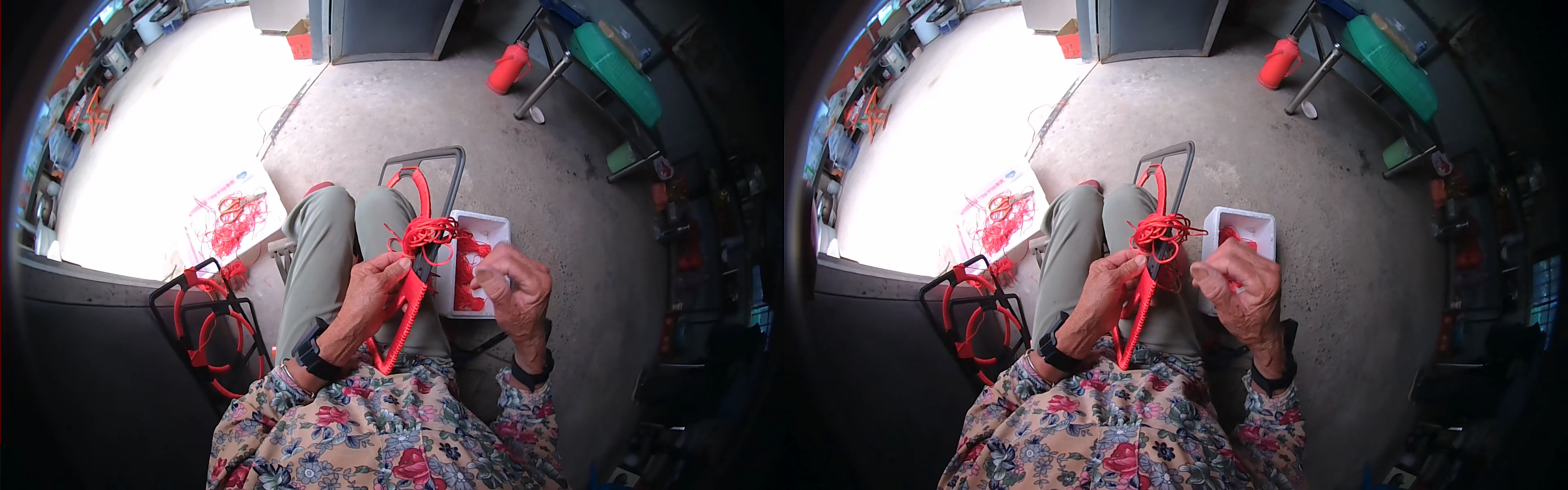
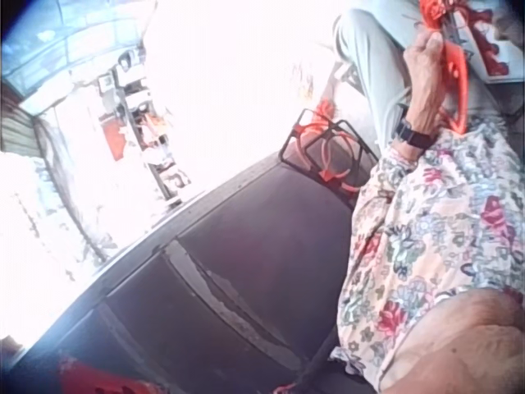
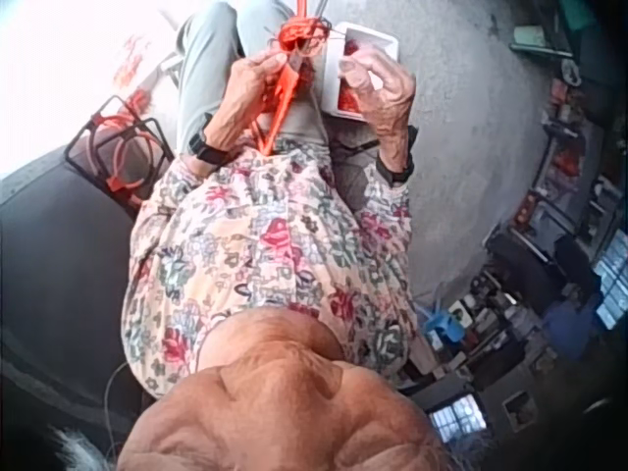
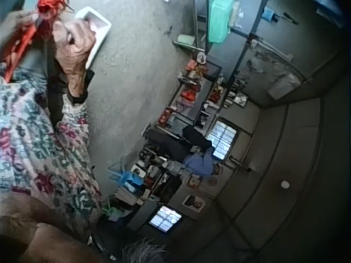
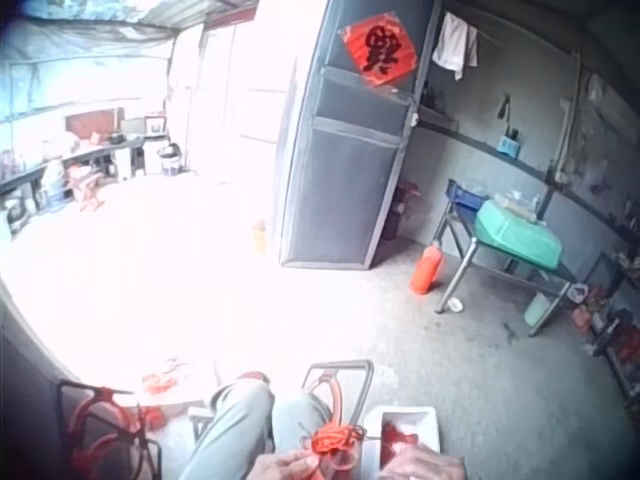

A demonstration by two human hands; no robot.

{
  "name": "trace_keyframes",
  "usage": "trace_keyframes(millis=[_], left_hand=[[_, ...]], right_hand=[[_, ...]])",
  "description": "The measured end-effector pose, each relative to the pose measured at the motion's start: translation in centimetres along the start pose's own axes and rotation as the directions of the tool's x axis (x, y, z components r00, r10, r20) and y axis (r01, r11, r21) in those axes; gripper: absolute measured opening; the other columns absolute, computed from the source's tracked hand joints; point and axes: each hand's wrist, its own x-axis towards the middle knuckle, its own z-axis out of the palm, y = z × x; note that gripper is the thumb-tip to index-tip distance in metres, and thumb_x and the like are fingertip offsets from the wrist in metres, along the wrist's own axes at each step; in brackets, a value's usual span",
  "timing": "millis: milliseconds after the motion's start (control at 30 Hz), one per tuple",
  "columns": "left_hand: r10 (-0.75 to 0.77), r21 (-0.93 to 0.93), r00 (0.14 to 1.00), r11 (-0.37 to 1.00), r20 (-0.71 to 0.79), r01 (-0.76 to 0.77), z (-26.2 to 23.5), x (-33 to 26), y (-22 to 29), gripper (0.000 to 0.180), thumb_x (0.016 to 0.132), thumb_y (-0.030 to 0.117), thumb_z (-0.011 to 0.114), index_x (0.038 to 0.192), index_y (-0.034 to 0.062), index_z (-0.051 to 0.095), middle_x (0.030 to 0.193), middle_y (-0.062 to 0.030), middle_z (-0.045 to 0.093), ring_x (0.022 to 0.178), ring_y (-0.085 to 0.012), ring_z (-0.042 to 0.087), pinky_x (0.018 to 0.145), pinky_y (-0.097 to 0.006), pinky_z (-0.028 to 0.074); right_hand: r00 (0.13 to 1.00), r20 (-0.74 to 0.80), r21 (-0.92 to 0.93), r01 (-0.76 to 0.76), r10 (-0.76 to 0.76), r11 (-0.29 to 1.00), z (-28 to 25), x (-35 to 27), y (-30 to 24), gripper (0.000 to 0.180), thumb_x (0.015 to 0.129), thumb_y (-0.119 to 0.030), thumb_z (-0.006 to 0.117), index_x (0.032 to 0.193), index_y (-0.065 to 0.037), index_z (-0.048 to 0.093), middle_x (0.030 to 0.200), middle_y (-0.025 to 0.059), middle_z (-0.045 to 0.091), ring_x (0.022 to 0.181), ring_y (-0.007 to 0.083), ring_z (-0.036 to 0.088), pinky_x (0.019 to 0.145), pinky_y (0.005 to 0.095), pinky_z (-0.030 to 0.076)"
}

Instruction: The person is wrapping a red cord tightly around the frame of a black furniture component.

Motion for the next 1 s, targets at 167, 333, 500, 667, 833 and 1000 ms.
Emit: trace_keyframes(millis=[167,333,500,667,833,1000], left_hand=[[-0.09,0.026,0.993,0.996,0.071,0.088,-0.1,-0.2,0.7,0.02,0.095,0.02,0.051,0.101,0.0025,0.058,0.072,-0.0048,0.064,0.053,-0.0155,0.063,0.033,-0.021,0.038],[-0.176,0.23,0.982,0.961,0.068,0.156,-1.5,0.6,1.1,0.021,0.094,0.016,0.048,0.094,-0.0002,0.06,0.073,-0.0086,0.064,0.053,-0.0172,0.063,0.037,-0.023,0.043],[-0.313,0.297,0.945,0.915,0.092,0.274,-0.2,1.7,0.6,0.022,0.089,0.013,0.045,0.084,-0.0017,0.061,0.066,-0.0117,0.063,0.049,-0.0181,0.059,0.037,-0.025,0.044],[-0.229,0.297,0.971,0.934,0.072,0.198,-1.7,0.9,0.5,0.027,0.091,0.019,0.049,0.094,-0.0054,0.058,0.067,-0.0122,0.062,0.046,-0.0168,0.058,0.036,-0.028,0.049],[0.006,-0.01,0.993,1.0,0.118,-0.005,0.5,-0.5,-0.7,0.045,0.096,0.036,0.039,0.114,-0.0023,0.054,0.087,-0.0096,0.066,0.06,-0.0157,0.062,0.047,-0.021,0.049],[0.002,0.04,0.894,0.999,0.448,-0.023,2.1,-1.3,0.2,0.05,0.084,0.026,0.064,0.121,-0.0029,0.048,0.113,-0.011,0.059,0.094,-0.0188,0.061,0.079,-0.03,0.051]], right_hand=[[0.984,0.078,0.094,-0.166,0.159,0.982,2.7,-3.1,2.3,0.012,0.081,-0.001,0.064,0.092,-0.001,0.066,0.078,0.0087,0.061,0.07,0.0187,0.06,0.061,0.0288,0.046],[0.982,0.19,0.039,-0.024,0.016,0.999,4.6,-1.9,5.3,0.02,0.075,0.003,0.06,0.094,-0.002,0.064,0.084,0.0108,0.057,0.077,0.0265,0.06,0.065,0.0333,0.048],[0.93,0.297,-0.234,0.29,-0.216,0.928,3.3,-1.6,5.3,0.018,0.072,-0.005,0.059,0.088,-0.006,0.064,0.091,0.0107,0.057,0.089,0.029,0.058,0.075,0.0388,0.048],[0.927,0.224,-0.316,0.361,-0.301,0.877,5.2,-1.9,7.2,0.018,0.074,-0.012,0.056,0.091,-0.007,0.061,0.088,0.0108,0.054,0.086,0.0283,0.056,0.075,0.0399,0.047],[0.998,0.055,-0.037,-0.007,0.009,0.999,1.5,-3.0,3.9,0.033,0.074,0.003,0.064,0.106,-0.007,0.062,0.087,0.0084,0.051,0.087,0.023,0.055,0.076,0.034,0.046],[0.975,-0.219,0.066,-0.009,0.023,0.998,-1.9,-3.7,0.4,0.039,0.076,-0.001,0.067,0.113,-0.009,0.059,0.102,0.0083,0.053,0.099,0.0225,0.055,0.088,0.0322,0.044]])
